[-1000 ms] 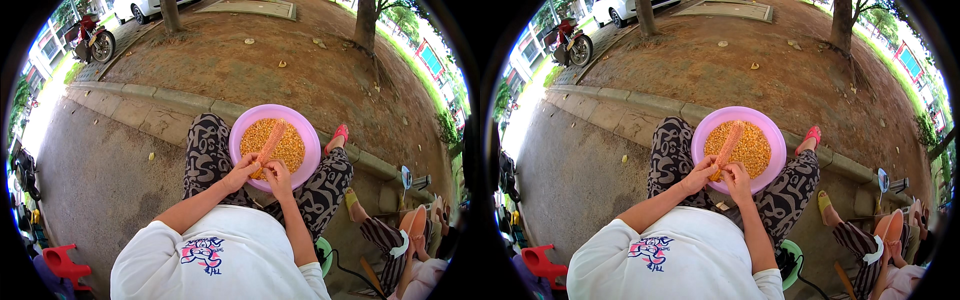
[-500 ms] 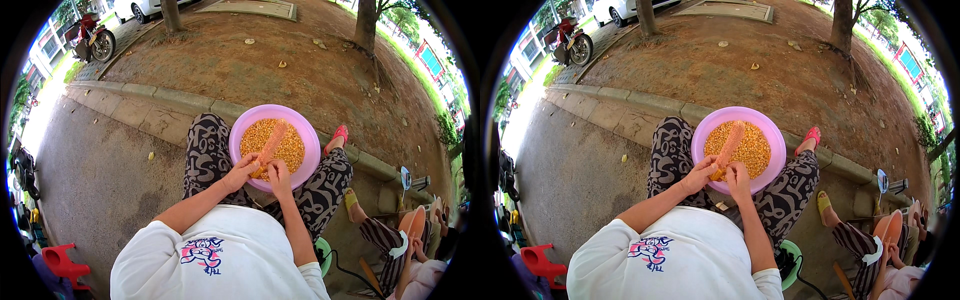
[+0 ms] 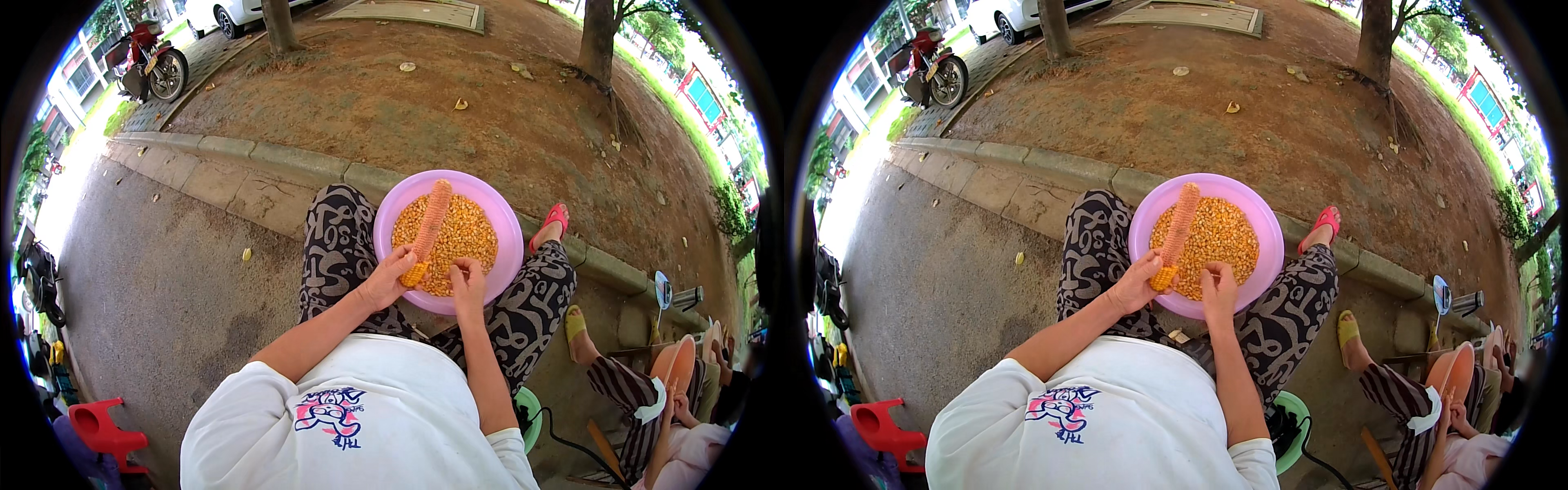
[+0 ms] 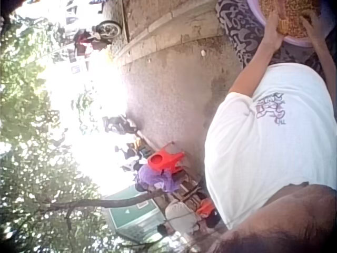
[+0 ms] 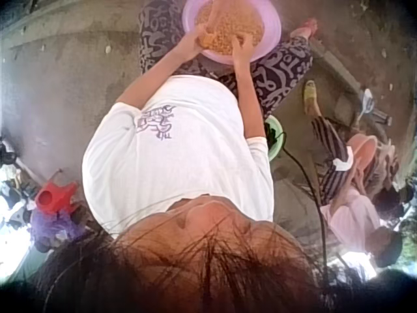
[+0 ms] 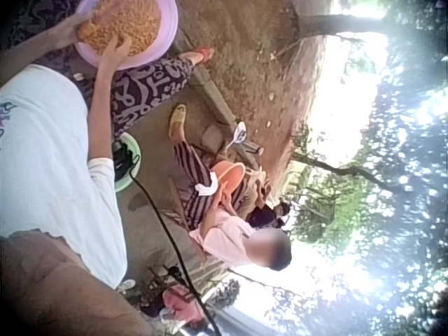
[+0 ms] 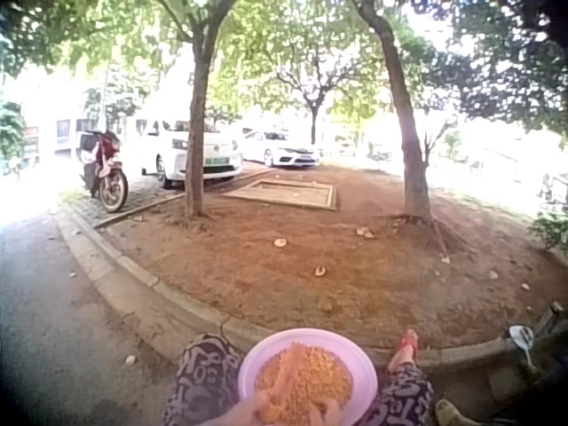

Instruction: The person sits outdoors and removes corn kernels from a cob by hand, dropping them into a pink plastic basin. The person holds the cob with both hands and systematically strips the kernels until the cob is bare.

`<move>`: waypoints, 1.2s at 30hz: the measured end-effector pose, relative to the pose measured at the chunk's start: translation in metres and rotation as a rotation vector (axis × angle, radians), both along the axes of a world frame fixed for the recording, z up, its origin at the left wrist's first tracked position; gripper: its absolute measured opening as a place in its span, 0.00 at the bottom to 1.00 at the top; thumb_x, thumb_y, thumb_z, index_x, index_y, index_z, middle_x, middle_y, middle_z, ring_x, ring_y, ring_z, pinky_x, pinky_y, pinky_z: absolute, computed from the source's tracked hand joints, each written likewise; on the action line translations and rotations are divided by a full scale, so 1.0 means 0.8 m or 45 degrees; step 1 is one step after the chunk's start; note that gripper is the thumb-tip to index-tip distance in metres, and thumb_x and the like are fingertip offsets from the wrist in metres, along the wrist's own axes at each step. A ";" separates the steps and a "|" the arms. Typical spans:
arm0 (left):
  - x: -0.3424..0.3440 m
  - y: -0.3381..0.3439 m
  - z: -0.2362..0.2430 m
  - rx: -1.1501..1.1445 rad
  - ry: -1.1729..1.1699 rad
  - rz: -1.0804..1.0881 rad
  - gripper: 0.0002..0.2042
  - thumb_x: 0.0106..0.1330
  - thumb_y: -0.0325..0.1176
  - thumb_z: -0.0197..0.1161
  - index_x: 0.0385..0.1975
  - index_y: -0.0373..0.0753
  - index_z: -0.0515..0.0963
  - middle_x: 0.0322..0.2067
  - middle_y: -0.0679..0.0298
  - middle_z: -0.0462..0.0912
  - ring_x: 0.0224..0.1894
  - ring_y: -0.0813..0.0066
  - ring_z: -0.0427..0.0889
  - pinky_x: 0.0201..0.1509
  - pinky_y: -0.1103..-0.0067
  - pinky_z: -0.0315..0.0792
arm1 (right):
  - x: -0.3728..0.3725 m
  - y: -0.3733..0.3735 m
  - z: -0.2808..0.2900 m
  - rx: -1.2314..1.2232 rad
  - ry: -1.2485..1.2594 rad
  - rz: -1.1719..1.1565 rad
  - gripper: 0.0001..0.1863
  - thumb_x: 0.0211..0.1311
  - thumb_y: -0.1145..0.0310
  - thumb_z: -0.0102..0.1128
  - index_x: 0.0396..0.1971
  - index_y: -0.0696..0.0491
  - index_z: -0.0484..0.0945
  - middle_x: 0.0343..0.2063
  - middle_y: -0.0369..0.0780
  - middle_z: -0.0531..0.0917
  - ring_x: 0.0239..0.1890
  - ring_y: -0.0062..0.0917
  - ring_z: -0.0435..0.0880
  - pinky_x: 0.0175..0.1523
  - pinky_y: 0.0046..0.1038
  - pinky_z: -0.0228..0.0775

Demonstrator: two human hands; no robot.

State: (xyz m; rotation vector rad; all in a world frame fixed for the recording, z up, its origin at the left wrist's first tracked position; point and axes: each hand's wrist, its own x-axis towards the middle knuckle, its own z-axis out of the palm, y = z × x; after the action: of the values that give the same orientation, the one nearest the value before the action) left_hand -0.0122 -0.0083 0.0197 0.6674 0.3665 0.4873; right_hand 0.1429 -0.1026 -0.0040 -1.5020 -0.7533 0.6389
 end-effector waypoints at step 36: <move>-0.002 -0.004 -0.002 0.075 0.048 -0.074 0.16 0.68 0.42 0.52 0.53 0.48 0.65 0.43 0.70 0.73 0.42 0.78 0.73 0.41 0.76 0.69 | -0.015 -0.002 0.024 0.115 -0.170 0.385 0.09 0.53 0.74 0.62 0.34 0.58 0.74 0.38 0.38 0.72 0.33 0.20 0.77 0.36 0.20 0.71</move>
State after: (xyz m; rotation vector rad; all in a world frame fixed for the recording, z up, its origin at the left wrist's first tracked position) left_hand -0.0137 -0.0118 0.0179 0.7428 0.3682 0.4321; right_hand 0.1308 -0.1045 0.0153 -1.3690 -1.1115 0.7238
